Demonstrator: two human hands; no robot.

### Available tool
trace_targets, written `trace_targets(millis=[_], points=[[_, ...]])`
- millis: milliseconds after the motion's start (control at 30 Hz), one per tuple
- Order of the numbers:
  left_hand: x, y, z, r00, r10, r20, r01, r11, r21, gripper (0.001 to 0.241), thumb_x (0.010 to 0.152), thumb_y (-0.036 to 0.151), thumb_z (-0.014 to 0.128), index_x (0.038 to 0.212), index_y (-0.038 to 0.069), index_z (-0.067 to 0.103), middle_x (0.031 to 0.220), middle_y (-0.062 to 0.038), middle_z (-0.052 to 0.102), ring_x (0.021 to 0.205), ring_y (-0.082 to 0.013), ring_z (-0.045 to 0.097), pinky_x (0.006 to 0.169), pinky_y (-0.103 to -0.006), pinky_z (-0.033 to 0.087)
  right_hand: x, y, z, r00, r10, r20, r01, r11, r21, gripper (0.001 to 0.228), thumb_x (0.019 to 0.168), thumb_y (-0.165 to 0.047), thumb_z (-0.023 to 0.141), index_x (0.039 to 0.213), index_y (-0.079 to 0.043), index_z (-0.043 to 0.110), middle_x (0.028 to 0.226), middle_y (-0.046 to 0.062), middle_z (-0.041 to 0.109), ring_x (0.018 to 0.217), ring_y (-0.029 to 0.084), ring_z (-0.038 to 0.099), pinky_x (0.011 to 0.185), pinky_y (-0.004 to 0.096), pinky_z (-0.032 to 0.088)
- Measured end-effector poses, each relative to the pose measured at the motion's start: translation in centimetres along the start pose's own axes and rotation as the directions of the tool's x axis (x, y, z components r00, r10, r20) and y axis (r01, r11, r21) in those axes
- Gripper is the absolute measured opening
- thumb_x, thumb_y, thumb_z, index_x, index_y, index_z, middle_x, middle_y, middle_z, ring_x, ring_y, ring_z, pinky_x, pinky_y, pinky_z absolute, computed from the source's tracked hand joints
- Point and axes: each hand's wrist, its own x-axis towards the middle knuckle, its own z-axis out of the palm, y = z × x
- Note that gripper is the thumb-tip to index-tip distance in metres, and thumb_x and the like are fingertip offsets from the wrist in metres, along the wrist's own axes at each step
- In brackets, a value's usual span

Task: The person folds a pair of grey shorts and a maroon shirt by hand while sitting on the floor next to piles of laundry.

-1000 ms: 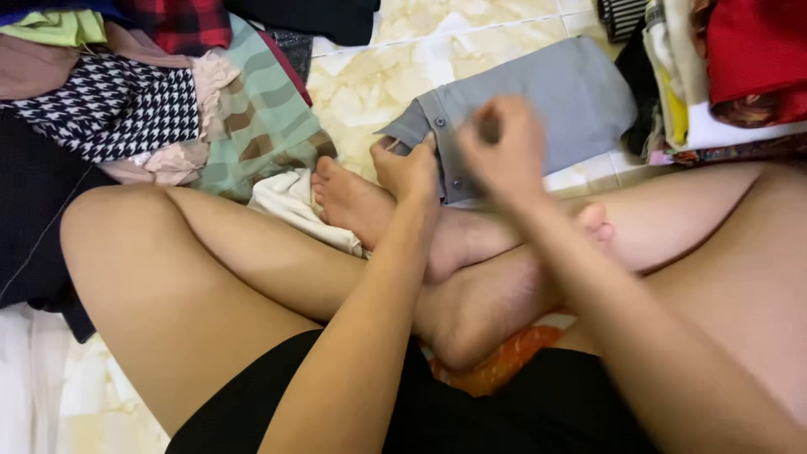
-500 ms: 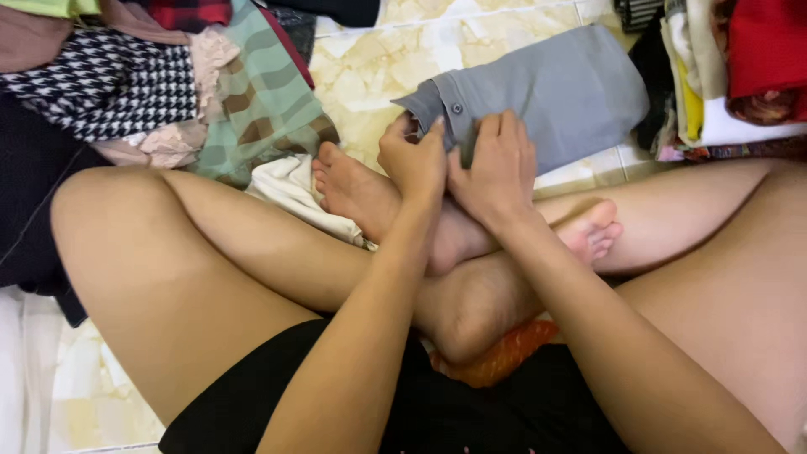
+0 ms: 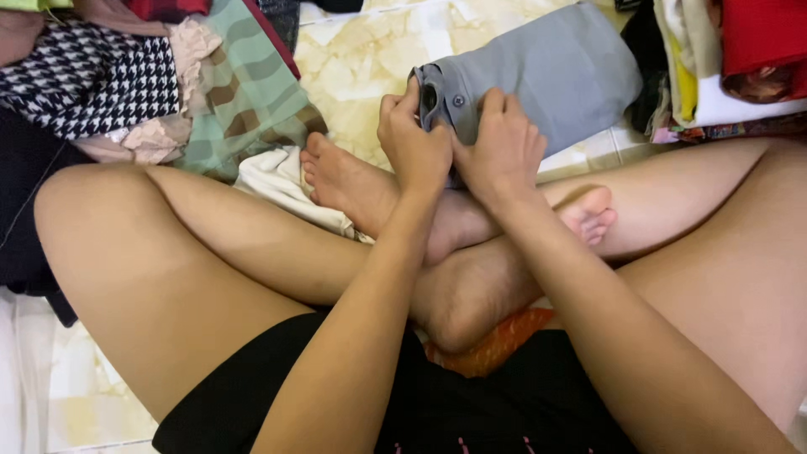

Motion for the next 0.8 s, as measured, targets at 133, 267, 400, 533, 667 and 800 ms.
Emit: trace_targets(millis=[133,267,400,533,667,800], points=[[0.1,-0.5,0.0,0.998,-0.029,0.051,0.028,0.999,0.018,0.06,0.066,0.006,0.059,0.126,0.014,0.066,0.089,-0.005,0.05,0.082,-0.0263,0.062,0.084,-0.0317,0.05,1.0,0.2,0.2,0.998,-0.055,-0.02,0.054,0.998,-0.045,0.056,0.078,-0.051,0.074,0.103,-0.007,0.05,0.102,0.018,0.06,0.08,0.052,0.062,0.064,0.062,0.045],[-0.2,-0.5,0.5,0.989,0.141,0.031,-0.142,0.99,0.014,0.064,0.065,0.001,0.058,0.129,0.004,0.06,0.095,-0.01,0.049,0.089,-0.0301,0.059,0.094,-0.0366,0.049,2.0,1.8,1.8,0.977,-0.133,-0.166,0.135,0.991,0.007,0.029,0.076,-0.028,0.065,0.097,-0.008,0.061,0.079,0.022,0.069,0.069,0.047,0.064,0.061,0.056,0.047],[-0.7,1.7,-0.5,0.989,0.137,0.063,-0.137,0.991,-0.009,0.059,0.066,-0.003,0.057,0.125,0.005,0.057,0.096,-0.006,0.049,0.085,-0.0256,0.058,0.084,-0.0373,0.052,2.4,3.0,1.2,0.965,-0.073,-0.252,0.149,0.944,0.295,0.024,0.075,-0.02,0.061,0.094,-0.008,0.07,0.066,0.004,0.07,0.062,0.029,0.066,0.07,0.042,0.047],[-1.0,2.7,-0.7,0.986,0.147,0.073,-0.139,0.986,-0.096,0.049,0.066,0.003,0.059,0.113,0.011,0.047,0.093,-0.002,0.052,0.072,-0.021,0.052,0.076,-0.0356,0.048,2.7,3.3,0.8,0.97,0.142,-0.195,0.001,0.805,0.593,0.018,0.08,-0.015,0.058,0.09,-0.012,0.072,0.061,-0.007,0.058,0.054,0.004,0.046,0.052,0.027,0.042],[-1.1,3.7,-1.2,0.977,0.156,0.148,-0.128,0.974,-0.185,0.058,0.06,0.007,0.067,0.114,0.01,0.046,0.104,-0.006,0.048,0.093,-0.02,0.054,0.07,-0.029,0.051,3.3,4.4,2.1,0.974,0.128,-0.185,0.002,0.818,0.576,0.021,0.084,-0.019,0.057,0.095,-0.01,0.073,0.067,-0.003,0.064,0.06,0.01,0.053,0.06,0.032,0.045],[-1.3,3.5,-1.1,0.963,0.249,0.102,-0.222,0.95,-0.219,0.043,0.062,0.002,0.057,0.103,0.008,0.044,0.1,-0.008,0.047,0.091,-0.0225,0.054,0.069,-0.0307,0.047,1.8,2.2,-0.6,0.981,0.017,-0.193,0.082,0.865,0.496,0.026,0.082,-0.018,0.067,0.106,-0.013,0.058,0.064,-0.002,0.049,0.055,0.019,0.044,0.058,0.038,0.039]])
